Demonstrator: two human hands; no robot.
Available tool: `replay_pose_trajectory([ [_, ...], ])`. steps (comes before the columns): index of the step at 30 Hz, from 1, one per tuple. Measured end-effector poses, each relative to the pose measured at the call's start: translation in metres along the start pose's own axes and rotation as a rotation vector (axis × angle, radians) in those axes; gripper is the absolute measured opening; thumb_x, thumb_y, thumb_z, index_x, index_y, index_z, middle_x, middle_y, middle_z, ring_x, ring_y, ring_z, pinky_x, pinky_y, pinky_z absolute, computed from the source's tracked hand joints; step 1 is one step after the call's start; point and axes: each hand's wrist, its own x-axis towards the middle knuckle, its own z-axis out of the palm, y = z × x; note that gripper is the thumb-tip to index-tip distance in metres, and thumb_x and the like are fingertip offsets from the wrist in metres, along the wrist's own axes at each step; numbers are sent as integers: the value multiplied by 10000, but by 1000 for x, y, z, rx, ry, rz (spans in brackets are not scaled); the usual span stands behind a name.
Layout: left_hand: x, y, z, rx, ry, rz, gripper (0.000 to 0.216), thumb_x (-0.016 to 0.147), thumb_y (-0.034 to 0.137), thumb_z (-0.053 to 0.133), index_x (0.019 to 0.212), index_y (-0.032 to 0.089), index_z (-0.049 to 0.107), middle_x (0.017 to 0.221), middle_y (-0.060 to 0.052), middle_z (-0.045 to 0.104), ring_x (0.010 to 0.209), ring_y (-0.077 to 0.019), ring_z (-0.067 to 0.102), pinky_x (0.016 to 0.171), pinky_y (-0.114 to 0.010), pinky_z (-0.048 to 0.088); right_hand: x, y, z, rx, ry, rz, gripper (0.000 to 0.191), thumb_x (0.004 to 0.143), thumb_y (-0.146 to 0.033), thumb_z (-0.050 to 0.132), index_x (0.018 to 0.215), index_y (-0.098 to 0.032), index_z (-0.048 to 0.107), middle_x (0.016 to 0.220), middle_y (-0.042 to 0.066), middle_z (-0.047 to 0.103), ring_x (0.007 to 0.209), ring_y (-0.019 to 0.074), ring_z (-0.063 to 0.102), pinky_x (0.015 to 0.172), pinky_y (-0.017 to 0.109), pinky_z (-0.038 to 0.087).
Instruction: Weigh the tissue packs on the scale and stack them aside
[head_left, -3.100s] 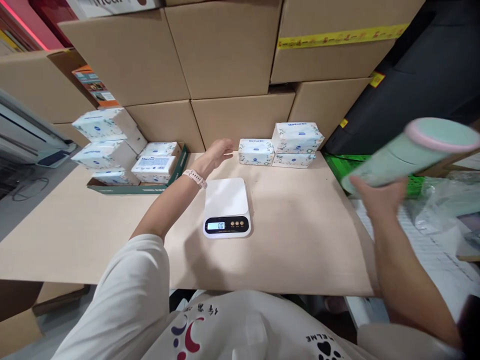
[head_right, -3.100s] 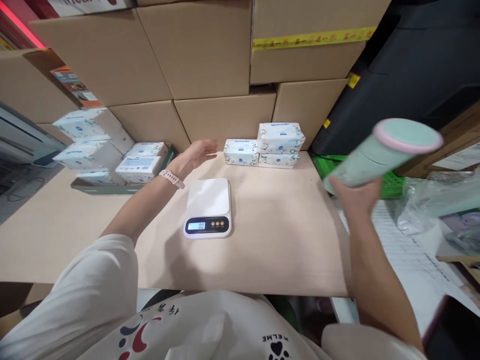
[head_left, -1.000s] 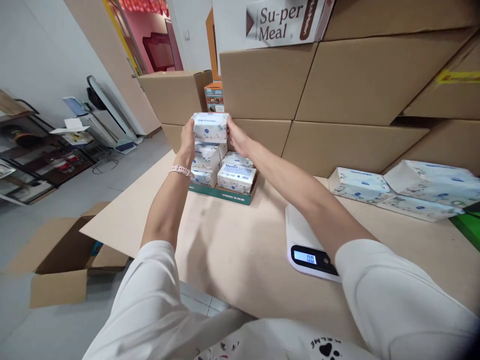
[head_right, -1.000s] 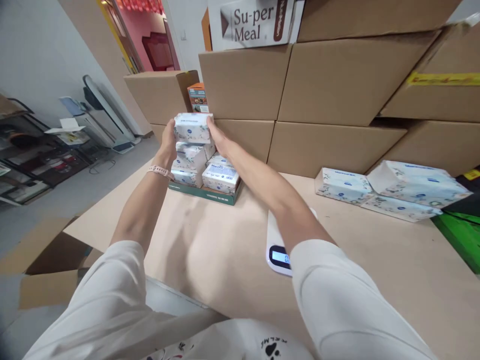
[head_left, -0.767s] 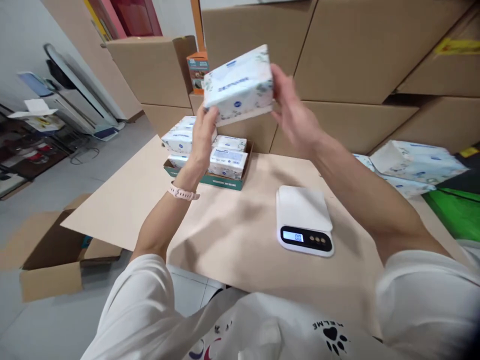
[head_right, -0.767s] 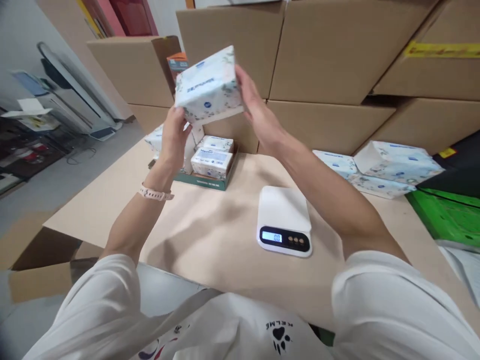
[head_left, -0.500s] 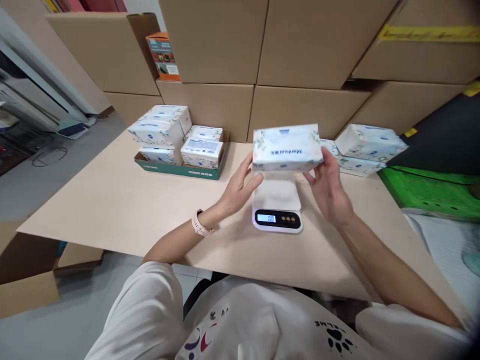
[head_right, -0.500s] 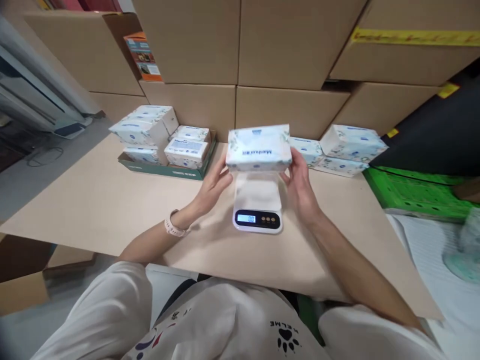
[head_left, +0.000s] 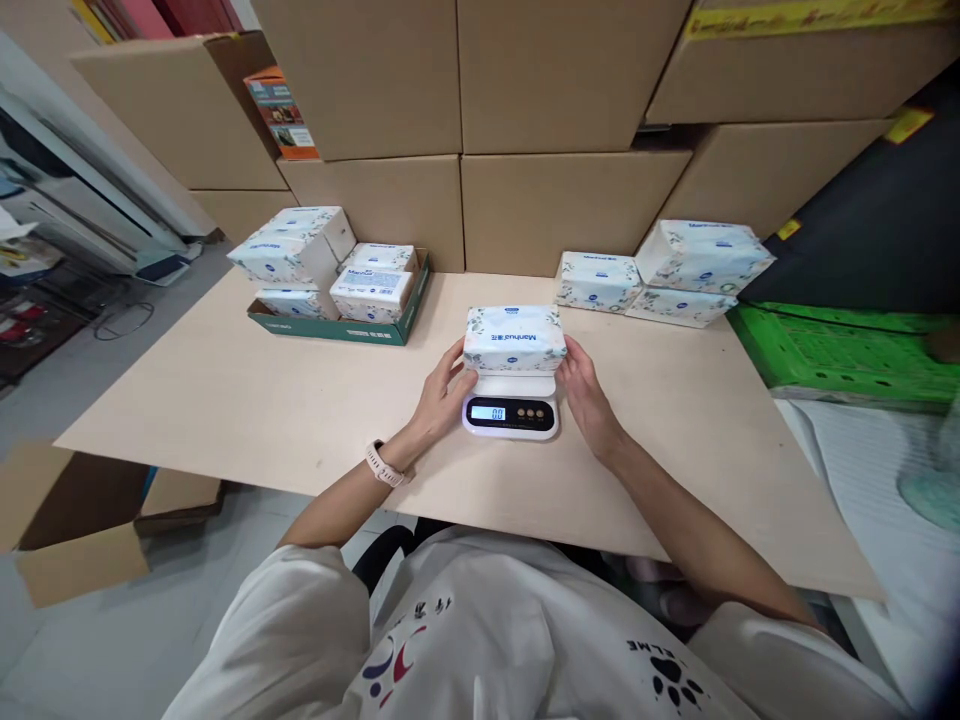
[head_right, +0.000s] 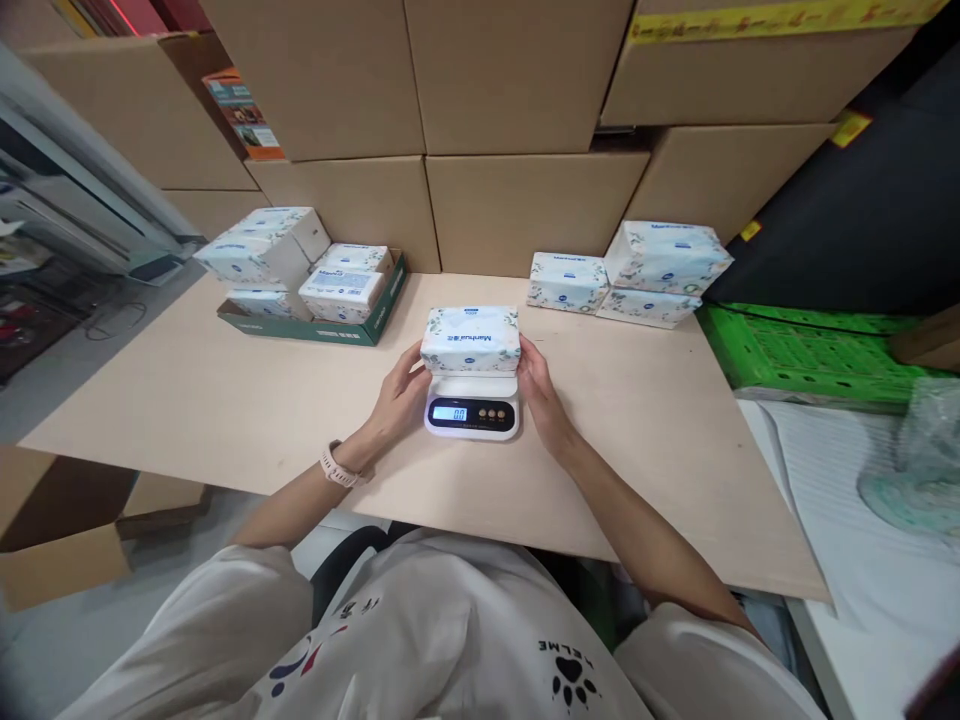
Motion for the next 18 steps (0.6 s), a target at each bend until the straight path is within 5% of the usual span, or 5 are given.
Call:
replay_pose_trajectory([
  [6, 3, 3, -6, 32, 6, 18, 686, 984, 656, 674, 1535, 254, 600, 1669, -150, 555, 1526, -374, 548, 1286, -585, 435, -1, 1, -2, -30, 38, 16, 750, 975, -757, 594, 1593, -346, 480, 1771, 16, 441, 1675, 250, 382, 1416, 487, 310],
  [13, 9, -2, -31, -121, 171, -174, 694, 930, 699, 686, 1460, 252, 642, 1684, -150, 535, 1611, -388, 445, 1314, -590, 393, 1, 1, -18, -206, 489, -67, 645, 939, -800, 594, 1280, -262, 695, 1350, 116, 772, 1219, 275, 745, 1196, 563, 538],
  [18, 17, -1, -44, -292, 176, -324, 655, 947, 668, 605, 1432, 231, 658, 1720, -140, 494, 1648, -365, 401, 1339, -575, 372, -2, 5, -16, -218, 578, -122, 549, 990, -731, 539, 1170, -248, 728, 1176, 101, 806, 1053, 241, 755, 1055, 491, 585],
])
